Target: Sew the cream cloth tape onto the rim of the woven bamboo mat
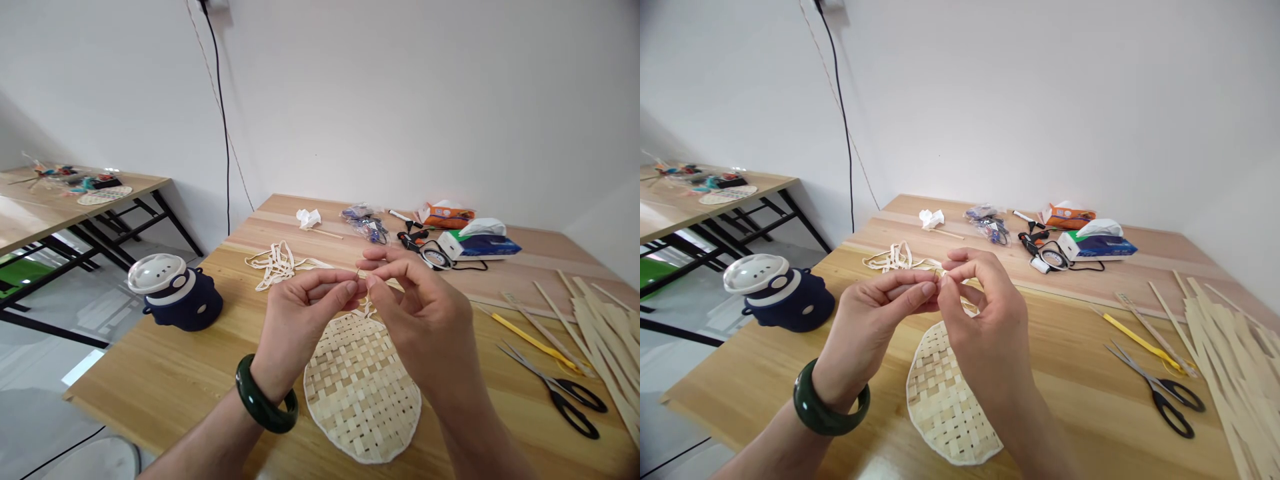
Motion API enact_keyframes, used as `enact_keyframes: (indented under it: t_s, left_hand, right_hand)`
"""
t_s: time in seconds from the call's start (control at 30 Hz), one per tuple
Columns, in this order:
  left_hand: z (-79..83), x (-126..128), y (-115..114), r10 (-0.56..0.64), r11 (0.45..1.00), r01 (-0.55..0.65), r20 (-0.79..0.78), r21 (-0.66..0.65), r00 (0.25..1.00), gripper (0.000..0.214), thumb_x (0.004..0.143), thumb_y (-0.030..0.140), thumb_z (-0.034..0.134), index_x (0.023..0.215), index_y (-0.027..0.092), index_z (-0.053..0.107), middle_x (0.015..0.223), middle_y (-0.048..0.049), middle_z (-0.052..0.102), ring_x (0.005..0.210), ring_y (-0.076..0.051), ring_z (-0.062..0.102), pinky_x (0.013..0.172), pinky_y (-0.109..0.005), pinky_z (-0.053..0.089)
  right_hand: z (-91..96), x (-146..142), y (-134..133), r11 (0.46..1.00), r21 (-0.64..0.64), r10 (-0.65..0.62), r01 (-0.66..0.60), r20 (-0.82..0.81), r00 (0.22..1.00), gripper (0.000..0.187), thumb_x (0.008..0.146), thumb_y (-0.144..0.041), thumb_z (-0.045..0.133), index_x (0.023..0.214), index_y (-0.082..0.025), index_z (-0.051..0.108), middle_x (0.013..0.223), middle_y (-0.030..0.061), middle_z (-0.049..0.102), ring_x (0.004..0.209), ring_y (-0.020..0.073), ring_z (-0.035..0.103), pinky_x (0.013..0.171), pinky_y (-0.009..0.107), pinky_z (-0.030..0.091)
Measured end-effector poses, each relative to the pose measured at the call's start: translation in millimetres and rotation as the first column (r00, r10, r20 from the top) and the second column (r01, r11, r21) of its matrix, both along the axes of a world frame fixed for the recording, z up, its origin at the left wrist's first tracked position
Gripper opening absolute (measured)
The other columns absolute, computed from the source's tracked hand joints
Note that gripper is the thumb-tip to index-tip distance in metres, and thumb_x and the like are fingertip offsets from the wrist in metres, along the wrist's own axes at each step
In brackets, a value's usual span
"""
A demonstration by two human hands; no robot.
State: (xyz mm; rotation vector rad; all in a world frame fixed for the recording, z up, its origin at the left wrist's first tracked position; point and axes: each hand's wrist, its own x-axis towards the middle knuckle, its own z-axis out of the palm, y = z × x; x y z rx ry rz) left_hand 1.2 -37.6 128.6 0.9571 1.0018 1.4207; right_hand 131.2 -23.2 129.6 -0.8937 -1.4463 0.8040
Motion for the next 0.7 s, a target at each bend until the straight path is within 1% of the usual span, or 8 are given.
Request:
enact_keyframes:
  t_s: [0.13,0.27,0.43,0.57,0.7]
  left_hand:
    - [-0.7,-1.0,0.7,-0.005,1.0,0.005,-0.014,0.0,1.0,0.007,0.076,0.025,0.081,0.08,0.02,0.078,0.079,0.0012,0.08,0.075,-0.013,0.076,0.072,-0.016,0.06]
    - [-1.6,-1.6,0.9,-0.005,1.0,0.005,-0.021,-0.002,1.0,0.009,0.076,0.025,0.08,0.082,0.019,0.078,0.081,-0.0001,0.08,0.077,-0.015,0.076,0.074,-0.019,0.061]
    - [-2.3,-0.6,0.5,0.003,1.0,-0.003,-0.037,-0.008,0.999,0.012,0.076,0.027,0.08,0.083,0.017,0.078,0.083,-0.0026,0.08,0.081,-0.018,0.076,0.077,-0.025,0.062]
    - [-3.3,0.0,0.3,-0.007,1.0,0.007,-0.019,-0.009,1.0,0.012,0.076,0.027,0.08,0.084,0.018,0.078,0.084,-0.0025,0.08,0.081,-0.018,0.076,0.077,-0.025,0.062]
    - [-3.5,0.3,0.2,-0.004,1.0,0.004,-0.012,-0.01,1.0,0.013,0.075,0.027,0.081,0.083,0.017,0.078,0.083,-0.0028,0.08,0.081,-0.018,0.076,0.077,-0.025,0.062]
  right_hand:
    - [-0.4,0.4,-0.7,1.0,-0.013,0.004,-0.004,0.004,1.0,0.008,0.084,-0.015,0.063,0.078,-0.02,0.061,0.111,0.0055,0.063,0.105,0.0169,0.063,0.077,0.026,0.061]
    - [-0.9,0.5,-1.0,1.0,-0.007,0.0,0.0,-0.002,1.0,0.007,0.085,-0.015,0.063,0.079,-0.02,0.061,0.111,0.0056,0.063,0.105,0.0174,0.064,0.079,0.028,0.061]
    - [-1.4,0.0,-0.4,1.0,-0.002,-0.009,0.009,-0.012,1.0,0.007,0.086,-0.017,0.062,0.08,-0.02,0.061,0.11,0.0057,0.063,0.105,0.0175,0.063,0.078,0.028,0.061]
    - [-2.3,0.5,-0.7,1.0,0.004,-0.005,0.005,-0.02,1.0,0.006,0.086,-0.017,0.062,0.082,-0.021,0.062,0.11,0.0057,0.063,0.106,0.0171,0.063,0.078,0.026,0.06]
    - [-3.4,1.3,-0.4,1.0,0.003,-0.012,0.012,-0.005,1.0,0.006,0.087,-0.017,0.062,0.082,-0.021,0.063,0.11,0.0058,0.063,0.106,0.0179,0.063,0.078,0.027,0.061]
